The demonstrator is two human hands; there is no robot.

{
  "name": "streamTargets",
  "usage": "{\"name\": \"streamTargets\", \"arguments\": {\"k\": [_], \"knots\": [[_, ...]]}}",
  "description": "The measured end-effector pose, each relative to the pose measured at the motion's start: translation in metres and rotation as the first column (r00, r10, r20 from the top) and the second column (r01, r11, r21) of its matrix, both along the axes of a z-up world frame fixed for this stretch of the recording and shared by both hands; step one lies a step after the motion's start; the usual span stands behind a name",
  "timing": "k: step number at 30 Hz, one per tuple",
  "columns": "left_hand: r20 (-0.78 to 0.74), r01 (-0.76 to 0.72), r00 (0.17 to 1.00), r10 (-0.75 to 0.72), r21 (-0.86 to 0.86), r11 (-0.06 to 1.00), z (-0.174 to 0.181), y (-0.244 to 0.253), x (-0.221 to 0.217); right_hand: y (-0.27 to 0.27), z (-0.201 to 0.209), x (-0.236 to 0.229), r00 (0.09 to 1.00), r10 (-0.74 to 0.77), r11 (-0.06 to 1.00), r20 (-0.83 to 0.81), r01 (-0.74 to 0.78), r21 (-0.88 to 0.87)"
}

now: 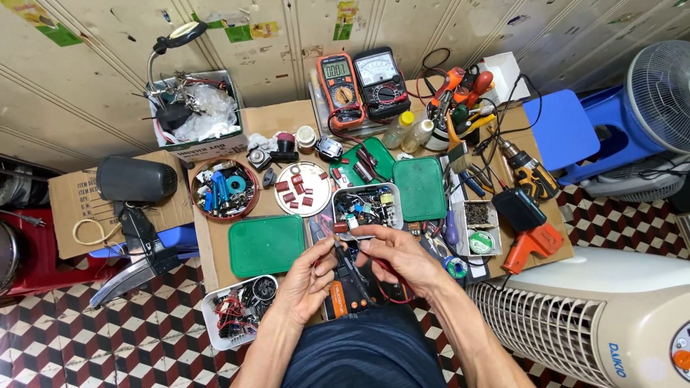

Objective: The person tests various small electronic components, including capacitors and batteries, using a multimeter. They pick up components from a container, connect them to the multimeter probes, and observe the readings on the display.

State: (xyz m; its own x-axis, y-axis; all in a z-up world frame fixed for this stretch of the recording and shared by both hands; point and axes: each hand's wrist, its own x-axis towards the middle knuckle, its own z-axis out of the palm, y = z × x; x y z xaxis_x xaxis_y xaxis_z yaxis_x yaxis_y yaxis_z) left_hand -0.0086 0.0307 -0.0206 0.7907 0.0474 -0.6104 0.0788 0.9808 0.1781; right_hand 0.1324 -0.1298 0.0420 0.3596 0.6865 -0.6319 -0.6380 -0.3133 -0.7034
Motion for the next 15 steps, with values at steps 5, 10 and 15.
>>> {"name": "streamTargets", "arguments": {"k": [5,10,15], "knots": [[-0.026,0.052,0.998,-0.050,0.077,0.996,0.012,0.000,0.003,0.000,-0.008,0.011,0.998,0.057,0.998,-0.032,-0.058,-0.029],[-0.057,0.096,0.994,-0.088,0.144,0.985,0.006,0.000,0.004,-0.003,-0.011,0.016,0.998,0.062,0.996,-0.029,-0.064,-0.064],[-0.097,0.130,0.989,-0.111,0.224,0.966,0.010,-0.007,0.009,-0.005,-0.012,0.015,0.996,0.087,0.996,-0.015,-0.087,-0.028]]}}
